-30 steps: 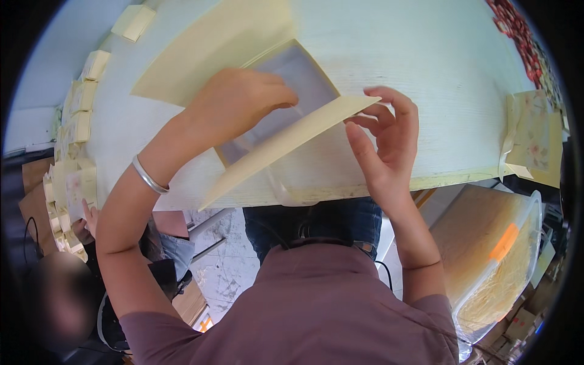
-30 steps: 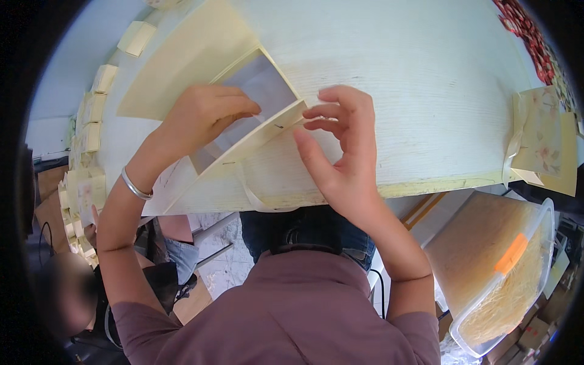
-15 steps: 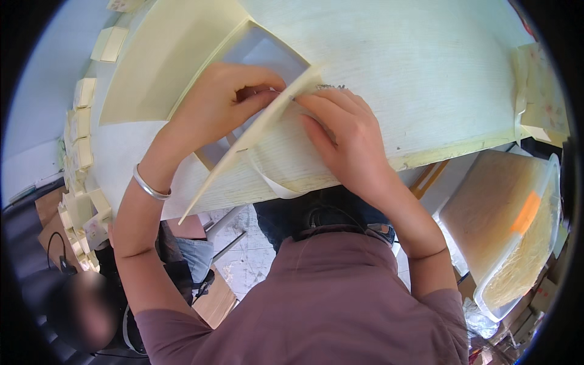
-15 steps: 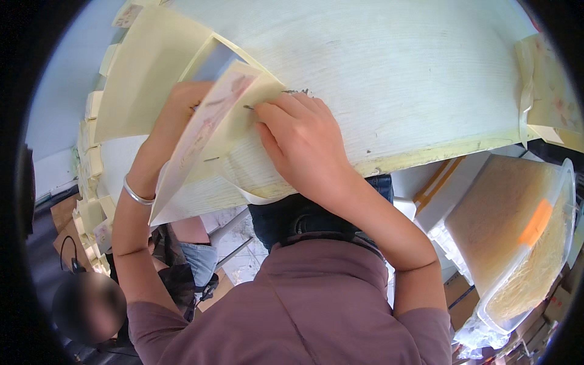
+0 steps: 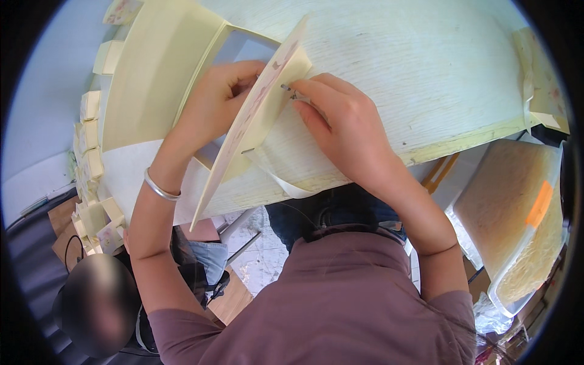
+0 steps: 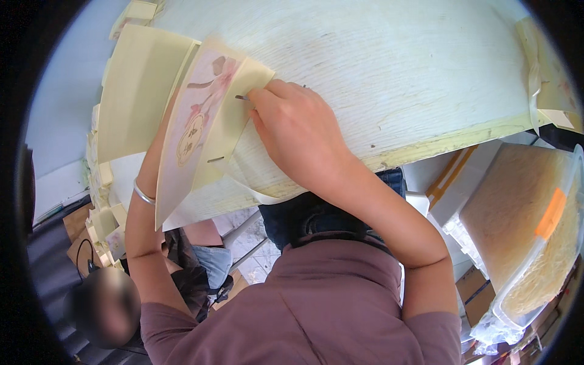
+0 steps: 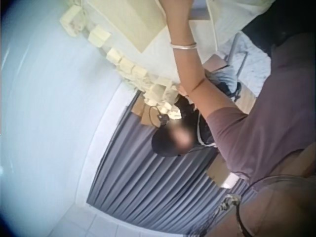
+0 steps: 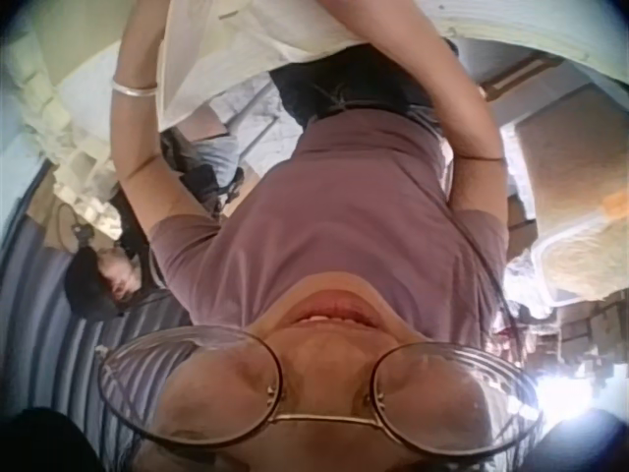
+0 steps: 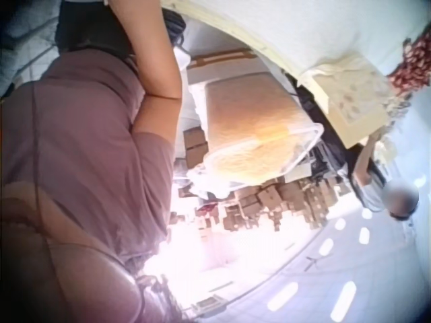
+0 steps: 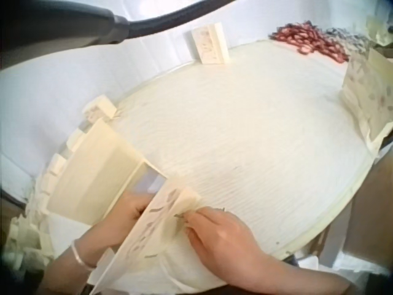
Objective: The person assembles small gift boxes by folding and stapling cardboard pieces. They then place shredded paper filler into the boxes and tie a ribbon around each one. The finished boxes are stacked on the table.
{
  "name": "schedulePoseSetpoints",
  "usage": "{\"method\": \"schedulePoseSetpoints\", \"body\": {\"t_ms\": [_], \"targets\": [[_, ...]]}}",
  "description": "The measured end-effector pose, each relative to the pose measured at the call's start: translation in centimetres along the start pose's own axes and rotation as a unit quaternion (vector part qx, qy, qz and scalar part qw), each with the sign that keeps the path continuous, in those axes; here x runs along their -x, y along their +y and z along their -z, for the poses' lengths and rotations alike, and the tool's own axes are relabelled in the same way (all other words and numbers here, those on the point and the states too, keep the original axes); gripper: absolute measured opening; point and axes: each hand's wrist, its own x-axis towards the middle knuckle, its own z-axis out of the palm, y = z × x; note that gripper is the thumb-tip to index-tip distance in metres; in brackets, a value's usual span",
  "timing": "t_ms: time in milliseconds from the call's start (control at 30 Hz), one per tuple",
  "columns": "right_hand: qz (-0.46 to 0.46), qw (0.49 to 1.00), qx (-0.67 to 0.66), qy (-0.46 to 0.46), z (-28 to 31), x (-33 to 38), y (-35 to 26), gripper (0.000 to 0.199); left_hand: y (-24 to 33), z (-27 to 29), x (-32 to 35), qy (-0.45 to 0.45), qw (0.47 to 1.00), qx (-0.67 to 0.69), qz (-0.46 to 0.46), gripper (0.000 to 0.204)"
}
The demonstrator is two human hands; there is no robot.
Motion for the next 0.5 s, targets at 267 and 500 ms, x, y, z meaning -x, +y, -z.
{"method": "schedulePoseSetpoints", "body": {"t_ms": [267, 500], "targets": [[0.011, 1.0, 0.0, 0.006, 0.0, 0.1, 0.3, 0.018, -0.7, -0.1, 0.2, 0.039, 0.988, -0.055, -0.139, 0.016], [0.009, 1.0, 0.02, -0.005, -0.1, -0.3, 0.3, 0.018, 0.5, 0.2, 0.0, 0.052, 0.954, -0.202, -0.216, 0.017]]}}
